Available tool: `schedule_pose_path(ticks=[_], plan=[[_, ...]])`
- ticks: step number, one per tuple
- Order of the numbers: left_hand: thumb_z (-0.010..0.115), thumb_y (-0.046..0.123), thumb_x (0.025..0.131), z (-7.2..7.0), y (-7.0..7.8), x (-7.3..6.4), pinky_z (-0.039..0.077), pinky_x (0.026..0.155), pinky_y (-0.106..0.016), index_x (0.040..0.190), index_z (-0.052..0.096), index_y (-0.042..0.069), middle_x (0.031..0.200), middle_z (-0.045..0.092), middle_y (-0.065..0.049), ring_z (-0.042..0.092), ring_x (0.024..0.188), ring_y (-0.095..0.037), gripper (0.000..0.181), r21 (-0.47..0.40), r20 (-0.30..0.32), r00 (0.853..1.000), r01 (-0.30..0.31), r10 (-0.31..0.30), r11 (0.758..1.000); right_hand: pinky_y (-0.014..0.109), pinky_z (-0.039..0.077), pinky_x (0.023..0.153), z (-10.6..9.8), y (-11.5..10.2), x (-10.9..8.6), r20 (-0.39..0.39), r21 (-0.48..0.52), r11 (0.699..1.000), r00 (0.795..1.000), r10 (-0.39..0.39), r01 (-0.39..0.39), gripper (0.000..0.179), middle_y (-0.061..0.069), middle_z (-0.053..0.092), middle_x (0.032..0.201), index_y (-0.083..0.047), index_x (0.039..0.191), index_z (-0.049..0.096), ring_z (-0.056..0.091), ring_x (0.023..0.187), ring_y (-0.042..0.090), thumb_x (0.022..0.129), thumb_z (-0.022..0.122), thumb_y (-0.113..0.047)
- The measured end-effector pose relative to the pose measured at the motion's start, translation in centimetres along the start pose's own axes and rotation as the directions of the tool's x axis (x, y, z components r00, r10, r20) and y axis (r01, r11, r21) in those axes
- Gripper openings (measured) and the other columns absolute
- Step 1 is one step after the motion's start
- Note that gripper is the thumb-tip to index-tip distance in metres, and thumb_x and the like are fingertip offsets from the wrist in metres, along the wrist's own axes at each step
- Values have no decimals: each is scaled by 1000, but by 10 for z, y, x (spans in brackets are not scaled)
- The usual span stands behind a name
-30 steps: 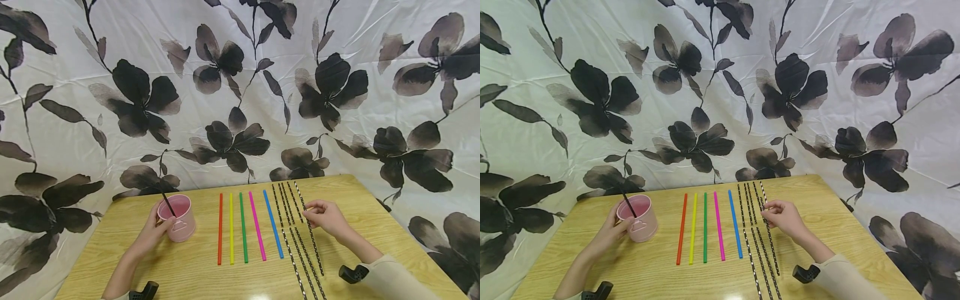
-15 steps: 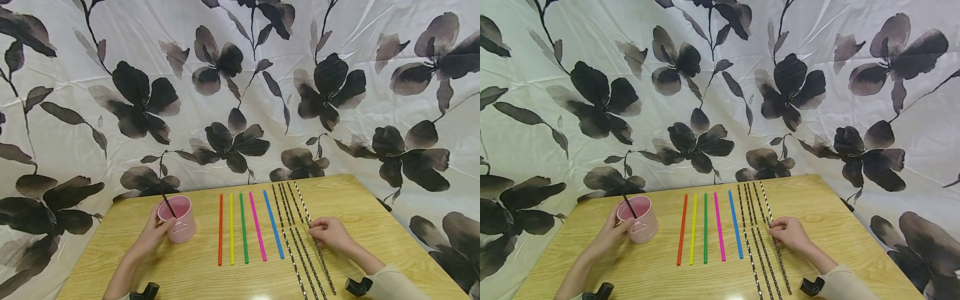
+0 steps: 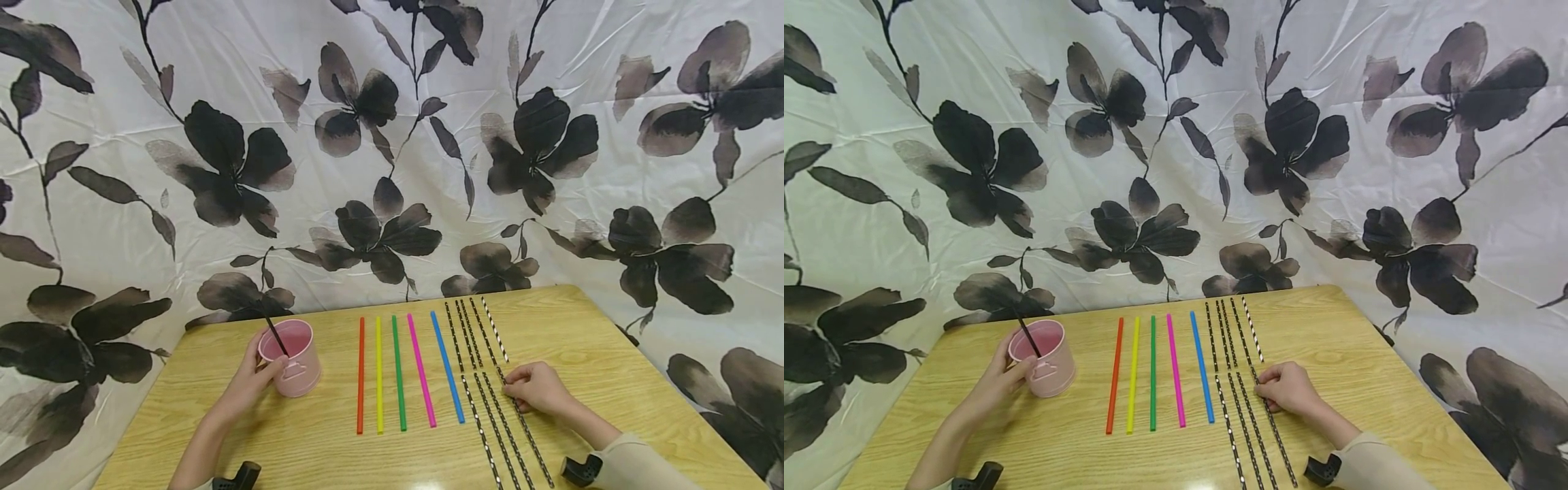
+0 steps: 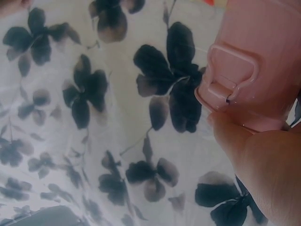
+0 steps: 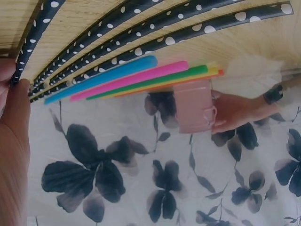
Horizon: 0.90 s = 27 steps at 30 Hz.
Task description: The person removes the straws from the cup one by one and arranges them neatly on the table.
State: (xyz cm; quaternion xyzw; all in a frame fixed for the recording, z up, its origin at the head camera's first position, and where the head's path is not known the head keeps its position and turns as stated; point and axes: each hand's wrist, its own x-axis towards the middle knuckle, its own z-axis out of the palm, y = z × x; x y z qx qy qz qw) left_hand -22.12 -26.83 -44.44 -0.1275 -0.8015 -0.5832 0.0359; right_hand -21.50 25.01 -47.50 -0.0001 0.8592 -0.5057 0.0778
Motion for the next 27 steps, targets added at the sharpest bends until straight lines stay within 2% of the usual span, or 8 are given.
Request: schedule_pose_path(ticks=[8,21,27], plan=[[53,20,90,-1,0,0,35,83,-12,141,8,12,137,25,-16,24,124,-28,68,31,-11,1000,-9,9,999,31,50,45,4,-1,2,-44,-53,998,999,13,-15,20,7,60,65,0,86,65,56,50,18,70,73,-10],[52,23,90,-1,0,0,37,81,-14,141,6,16,137,24,-16,24,124,-30,70,27,-9,1000,25,-25,999,31,50,44,7,0,3,-71,-49,998,997,24,-28,18,7,59,63,-1,85,64,55,49,18,70,72,-7],[53,21,90,0,1,0,39,81,-16,141,6,15,136,25,-17,26,122,-32,69,6,-8,1000,21,-21,1000,30,50,45,6,0,4,-72,-52,998,997,32,-35,17,6,59,64,-1,84,63,55,50,17,70,72,-7]])
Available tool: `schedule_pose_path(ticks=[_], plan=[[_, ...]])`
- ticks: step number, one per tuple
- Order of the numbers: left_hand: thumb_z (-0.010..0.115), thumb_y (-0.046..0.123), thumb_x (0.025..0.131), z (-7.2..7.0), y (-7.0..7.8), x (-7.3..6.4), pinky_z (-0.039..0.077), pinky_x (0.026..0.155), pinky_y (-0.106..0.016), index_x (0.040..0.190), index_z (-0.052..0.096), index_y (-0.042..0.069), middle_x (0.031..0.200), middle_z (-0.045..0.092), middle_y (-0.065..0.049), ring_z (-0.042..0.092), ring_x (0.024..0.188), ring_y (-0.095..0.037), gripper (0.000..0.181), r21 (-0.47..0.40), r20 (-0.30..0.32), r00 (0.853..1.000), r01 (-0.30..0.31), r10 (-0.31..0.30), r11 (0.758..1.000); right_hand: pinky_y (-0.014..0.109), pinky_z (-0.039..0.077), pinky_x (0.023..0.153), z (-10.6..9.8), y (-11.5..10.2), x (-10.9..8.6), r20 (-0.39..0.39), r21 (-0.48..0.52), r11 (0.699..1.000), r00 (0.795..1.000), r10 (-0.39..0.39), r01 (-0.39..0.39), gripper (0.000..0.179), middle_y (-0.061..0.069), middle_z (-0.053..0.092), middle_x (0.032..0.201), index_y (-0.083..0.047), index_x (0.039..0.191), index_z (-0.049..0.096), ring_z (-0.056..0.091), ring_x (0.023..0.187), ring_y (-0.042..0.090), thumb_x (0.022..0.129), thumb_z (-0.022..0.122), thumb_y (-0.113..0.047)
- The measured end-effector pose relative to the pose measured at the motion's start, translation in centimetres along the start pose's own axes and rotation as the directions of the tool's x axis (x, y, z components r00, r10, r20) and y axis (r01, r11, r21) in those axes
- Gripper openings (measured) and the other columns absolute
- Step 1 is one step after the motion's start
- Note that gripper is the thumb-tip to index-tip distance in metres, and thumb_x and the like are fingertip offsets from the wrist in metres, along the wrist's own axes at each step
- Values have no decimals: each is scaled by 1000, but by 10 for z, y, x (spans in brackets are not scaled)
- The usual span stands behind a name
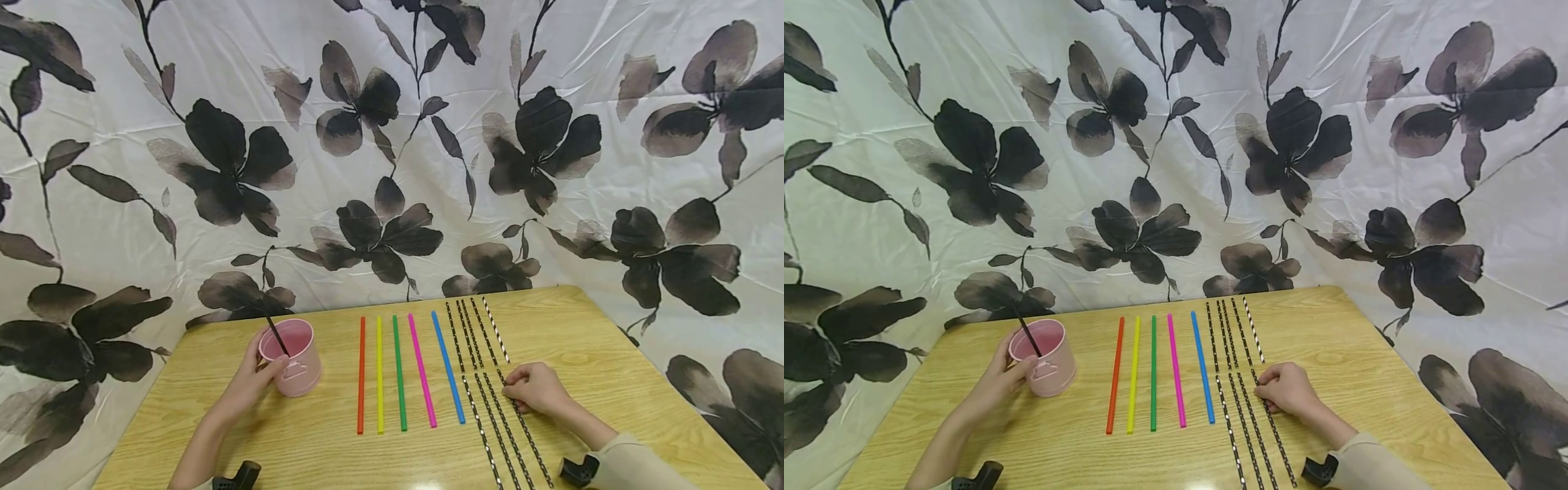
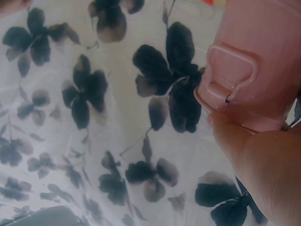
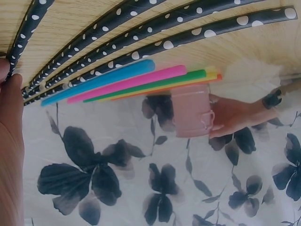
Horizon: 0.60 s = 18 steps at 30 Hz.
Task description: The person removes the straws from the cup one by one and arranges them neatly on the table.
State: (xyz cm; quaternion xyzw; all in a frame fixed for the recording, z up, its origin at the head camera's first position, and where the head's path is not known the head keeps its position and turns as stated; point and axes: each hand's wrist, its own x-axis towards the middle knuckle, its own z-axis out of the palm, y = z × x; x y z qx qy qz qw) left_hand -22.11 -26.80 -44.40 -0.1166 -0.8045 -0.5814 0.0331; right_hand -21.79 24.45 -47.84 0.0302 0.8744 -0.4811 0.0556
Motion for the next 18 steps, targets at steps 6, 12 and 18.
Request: schedule_pose_path(ticks=[6,12,18], plan=[[52,22,90,0,1,-1,40,80,-17,141,6,15,136,25,-18,27,122,-33,70,-10,3,1000,7,-7,1000,31,50,44,0,1,-1,7,13,1000,1000,-18,18,17,7,59,63,-1,84,63,55,49,18,71,71,-6],[52,22,90,0,1,-1,38,81,-16,141,5,15,137,24,-17,25,123,-32,70,4,2,1000,7,-7,1000,31,50,45,-1,0,-2,20,18,999,999,-27,26,17,8,59,64,0,84,63,56,50,18,71,71,-7],[52,23,90,0,2,0,38,86,-27,141,5,18,138,23,-16,24,123,-33,70,11,2,1000,19,-19,1000,33,50,46,-7,-6,-1,29,39,999,999,-26,25,16,11,59,65,1,86,61,57,53,21,75,68,-8]])
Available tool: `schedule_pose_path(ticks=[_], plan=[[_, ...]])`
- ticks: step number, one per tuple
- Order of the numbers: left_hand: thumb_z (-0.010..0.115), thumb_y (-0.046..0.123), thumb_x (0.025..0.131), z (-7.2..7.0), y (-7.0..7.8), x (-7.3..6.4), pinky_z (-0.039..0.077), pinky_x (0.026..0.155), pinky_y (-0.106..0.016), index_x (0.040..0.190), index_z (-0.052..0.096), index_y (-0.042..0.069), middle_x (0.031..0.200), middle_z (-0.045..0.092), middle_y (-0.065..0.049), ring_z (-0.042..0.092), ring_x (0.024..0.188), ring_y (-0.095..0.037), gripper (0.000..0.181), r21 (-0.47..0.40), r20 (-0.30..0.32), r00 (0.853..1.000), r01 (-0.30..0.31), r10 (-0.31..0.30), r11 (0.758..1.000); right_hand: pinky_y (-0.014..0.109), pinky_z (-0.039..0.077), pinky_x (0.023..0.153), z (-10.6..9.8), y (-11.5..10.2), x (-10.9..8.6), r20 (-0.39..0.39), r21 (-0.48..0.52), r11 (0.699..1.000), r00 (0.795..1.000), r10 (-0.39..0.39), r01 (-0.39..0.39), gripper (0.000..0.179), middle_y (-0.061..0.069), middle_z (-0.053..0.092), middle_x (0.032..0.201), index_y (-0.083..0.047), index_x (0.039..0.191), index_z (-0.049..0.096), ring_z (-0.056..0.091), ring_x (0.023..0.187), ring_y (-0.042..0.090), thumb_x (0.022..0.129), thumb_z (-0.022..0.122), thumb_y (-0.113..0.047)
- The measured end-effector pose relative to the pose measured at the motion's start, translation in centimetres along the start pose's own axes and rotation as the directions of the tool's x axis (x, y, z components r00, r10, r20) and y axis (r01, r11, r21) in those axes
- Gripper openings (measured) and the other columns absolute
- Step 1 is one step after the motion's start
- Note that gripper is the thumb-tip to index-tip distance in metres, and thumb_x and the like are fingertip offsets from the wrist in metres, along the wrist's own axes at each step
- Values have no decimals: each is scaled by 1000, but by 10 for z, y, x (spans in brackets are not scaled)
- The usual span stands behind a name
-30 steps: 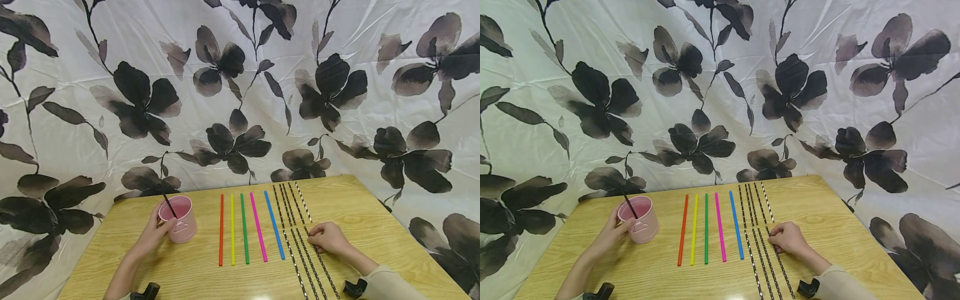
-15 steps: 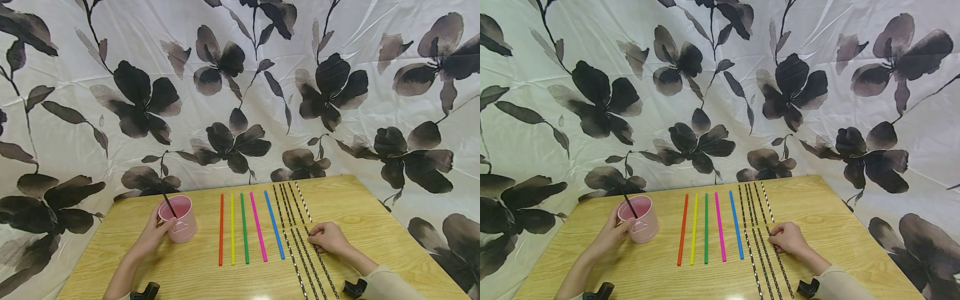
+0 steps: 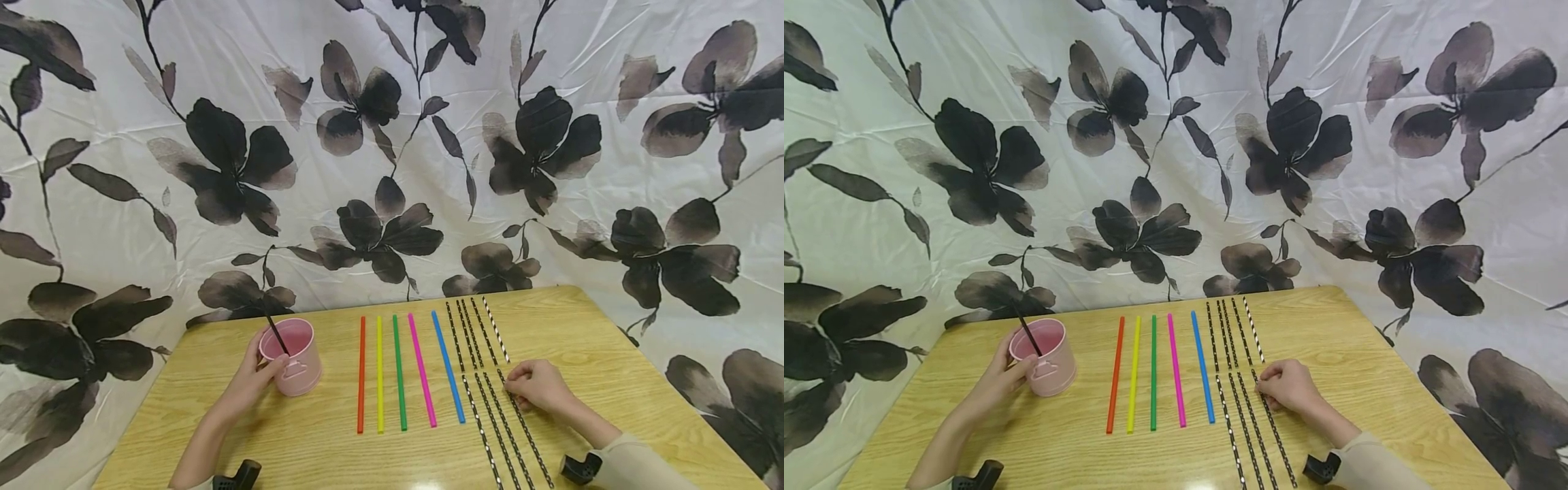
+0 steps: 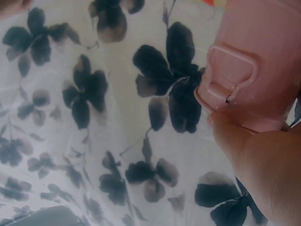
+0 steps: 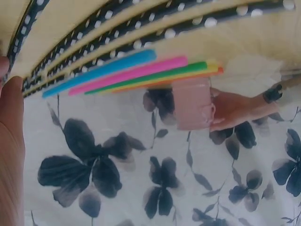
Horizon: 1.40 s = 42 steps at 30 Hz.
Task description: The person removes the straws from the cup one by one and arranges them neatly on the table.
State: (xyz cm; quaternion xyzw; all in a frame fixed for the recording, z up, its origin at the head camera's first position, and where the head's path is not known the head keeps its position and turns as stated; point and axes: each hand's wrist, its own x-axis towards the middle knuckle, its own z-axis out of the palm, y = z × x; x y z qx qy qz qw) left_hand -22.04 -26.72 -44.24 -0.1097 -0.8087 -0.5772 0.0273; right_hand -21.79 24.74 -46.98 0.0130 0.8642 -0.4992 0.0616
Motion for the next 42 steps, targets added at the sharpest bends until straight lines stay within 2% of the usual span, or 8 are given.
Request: schedule_pose_path(ticks=[8,15,20,25,32,34,39,42], plan=[[52,22,90,-3,-1,-2,38,83,-18,141,6,13,136,25,-18,25,123,-33,69,-3,-5,1000,-17,17,1000,39,50,51,-2,-38,18,9,32,997,998,-68,68,17,16,60,72,0,89,62,58,59,31,78,67,-12],[52,24,90,-3,-4,-3,38,83,-20,141,6,16,137,24,-16,25,123,-31,69,7,-14,1000,-4,4,1000,40,52,56,21,-103,41,62,60,986,986,-157,153,16,9,61,72,-3,90,64,60,61,29,79,66,-15],[52,22,90,-2,-4,-4,38,88,-36,141,7,15,136,25,-18,25,122,-34,68,12,-27,999,-18,18,1000,36,52,57,52,-148,60,129,133,973,970,-206,189,19,10,62,77,-3,93,64,61,64,27,79,66,-16],[52,24,89,0,-5,-3,27,95,-52,141,7,14,138,21,-16,19,126,-32,69,11,-26,999,-32,32,999,37,52,62,87,-186,74,213,214,951,940,-267,222,20,11,62,84,-1,96,63,62,69,28,81,64,-14],[52,22,90,2,-4,-3,35,91,-37,141,9,14,136,27,-18,26,123,-33,68,18,-26,999,-45,45,999,33,52,62,138,-230,81,284,319,919,902,-325,231,20,11,61,83,2,95,63,62,73,32,80,65,-11],[52,21,90,2,-4,-3,33,92,-38,141,8,14,136,26,-18,25,123,-32,68,4,-19,998,-52,52,999,34,52,63,152,-242,82,293,318,916,893,-340,244,17,10,62,82,0,94,65,62,73,31,79,65,-10],[53,20,90,3,-2,-5,29,93,-48,141,8,15,137,25,-17,23,124,-32,68,-28,-24,999,-40,40,999,30,52,60,189,-263,86,280,281,920,893,-352,274,11,4,63,79,-7,87,68,63,64,20,77,68,-13],[53,21,89,2,-2,-5,30,92,-48,141,8,16,138,24,-17,24,124,-34,69,-44,-24,1000,-19,18,999,29,52,59,208,-272,90,288,280,925,897,-335,256,9,2,63,78,-8,84,69,63,63,19,77,68,-14]])
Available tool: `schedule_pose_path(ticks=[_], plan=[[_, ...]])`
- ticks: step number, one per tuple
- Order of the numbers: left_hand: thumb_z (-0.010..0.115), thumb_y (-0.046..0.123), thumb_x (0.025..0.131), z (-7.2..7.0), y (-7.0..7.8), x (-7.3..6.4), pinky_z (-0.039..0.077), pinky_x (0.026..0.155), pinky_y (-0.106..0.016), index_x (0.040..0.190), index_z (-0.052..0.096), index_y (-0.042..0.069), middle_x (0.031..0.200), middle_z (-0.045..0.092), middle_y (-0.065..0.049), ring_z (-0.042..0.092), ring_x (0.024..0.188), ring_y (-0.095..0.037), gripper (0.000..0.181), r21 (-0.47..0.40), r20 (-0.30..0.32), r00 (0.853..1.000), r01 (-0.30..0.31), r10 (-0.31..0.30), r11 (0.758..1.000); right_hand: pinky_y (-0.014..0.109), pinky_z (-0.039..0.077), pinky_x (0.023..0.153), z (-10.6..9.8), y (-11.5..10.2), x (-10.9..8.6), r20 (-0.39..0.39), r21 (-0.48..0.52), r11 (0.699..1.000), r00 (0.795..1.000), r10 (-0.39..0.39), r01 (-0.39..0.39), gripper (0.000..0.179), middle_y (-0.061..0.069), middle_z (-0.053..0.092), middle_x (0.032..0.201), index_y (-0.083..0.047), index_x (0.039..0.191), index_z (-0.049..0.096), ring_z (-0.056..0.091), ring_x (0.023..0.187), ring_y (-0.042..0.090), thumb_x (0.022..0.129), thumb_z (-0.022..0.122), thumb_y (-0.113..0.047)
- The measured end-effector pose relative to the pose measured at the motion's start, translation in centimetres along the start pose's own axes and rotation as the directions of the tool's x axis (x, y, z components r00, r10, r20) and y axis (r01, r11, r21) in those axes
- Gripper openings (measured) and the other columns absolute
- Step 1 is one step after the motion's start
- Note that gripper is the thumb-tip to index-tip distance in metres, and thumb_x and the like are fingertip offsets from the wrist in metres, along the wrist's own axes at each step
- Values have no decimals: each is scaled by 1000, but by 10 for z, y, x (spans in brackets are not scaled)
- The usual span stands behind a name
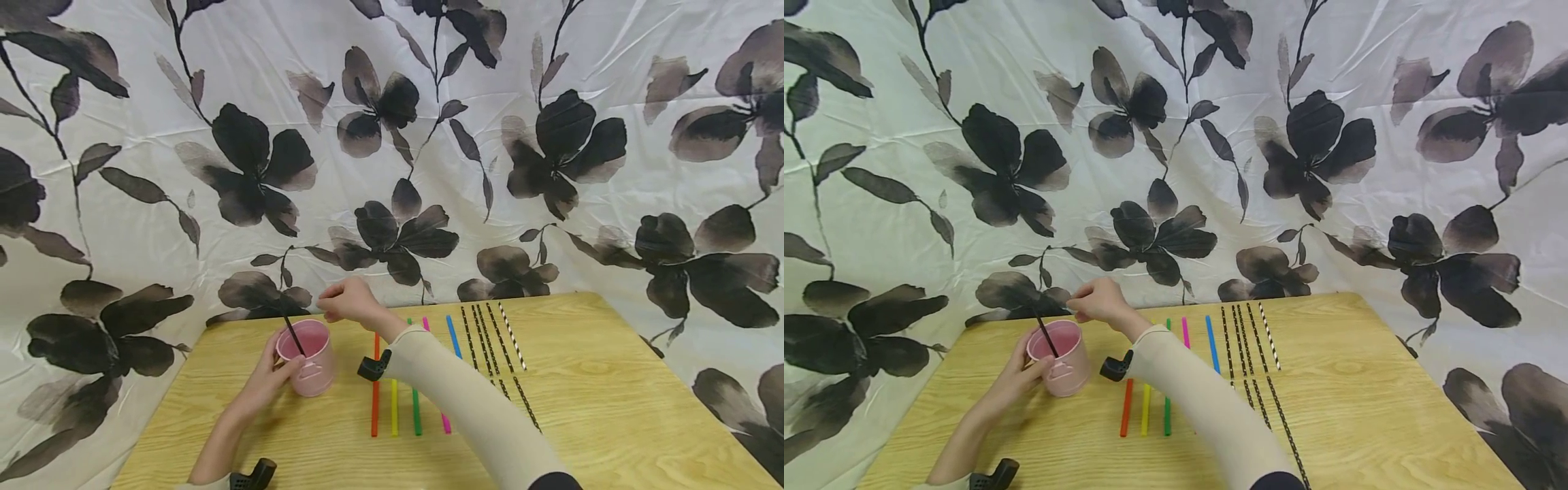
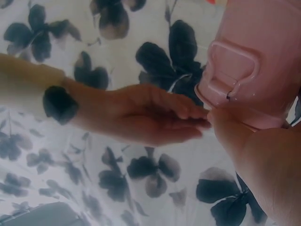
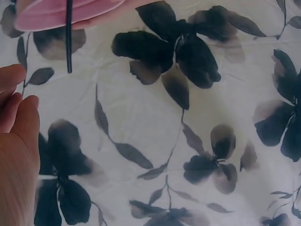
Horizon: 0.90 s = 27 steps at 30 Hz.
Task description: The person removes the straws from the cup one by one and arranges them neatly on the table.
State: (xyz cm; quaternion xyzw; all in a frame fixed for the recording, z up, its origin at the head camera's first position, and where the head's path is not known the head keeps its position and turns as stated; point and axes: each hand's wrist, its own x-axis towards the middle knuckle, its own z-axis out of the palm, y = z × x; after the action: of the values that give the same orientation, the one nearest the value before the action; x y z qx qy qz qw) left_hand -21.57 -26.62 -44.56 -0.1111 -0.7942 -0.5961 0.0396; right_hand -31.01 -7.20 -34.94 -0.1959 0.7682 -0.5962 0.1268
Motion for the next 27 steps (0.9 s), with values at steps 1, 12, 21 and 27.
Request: schedule_pose_path(ticks=[1,12,21,27], plan=[[54,22,89,0,0,0,31,92,-48,141,8,17,138,24,-17,24,124,-34,69,-1,0,1000,7,-7,1000,29,52,59,6,0,4,5,2,1000,1000,3,-3,9,3,63,78,-8,84,69,63,63,19,77,68,-14],[56,26,87,-4,-2,-1,34,91,-50,140,11,20,138,24,-12,27,123,-30,69,12,3,1000,24,-24,1000,29,52,54,46,13,28,4,59,997,999,48,-48,10,6,63,70,-2,81,68,63,63,23,73,71,-7],[55,26,88,-6,-2,-1,31,92,-52,140,10,22,139,22,-13,25,125,-31,70,31,7,1000,28,-28,999,27,51,50,56,14,30,-4,-7,999,999,49,-49,7,7,63,64,-3,78,68,62,57,19,72,71,-5],[55,25,88,-6,-2,-2,37,90,-42,140,10,21,140,21,-14,28,123,-31,69,26,14,1000,14,-15,1000,29,52,52,66,15,31,-11,-121,992,1000,24,-25,5,6,62,58,-5,72,69,63,55,19,71,73,-8]])
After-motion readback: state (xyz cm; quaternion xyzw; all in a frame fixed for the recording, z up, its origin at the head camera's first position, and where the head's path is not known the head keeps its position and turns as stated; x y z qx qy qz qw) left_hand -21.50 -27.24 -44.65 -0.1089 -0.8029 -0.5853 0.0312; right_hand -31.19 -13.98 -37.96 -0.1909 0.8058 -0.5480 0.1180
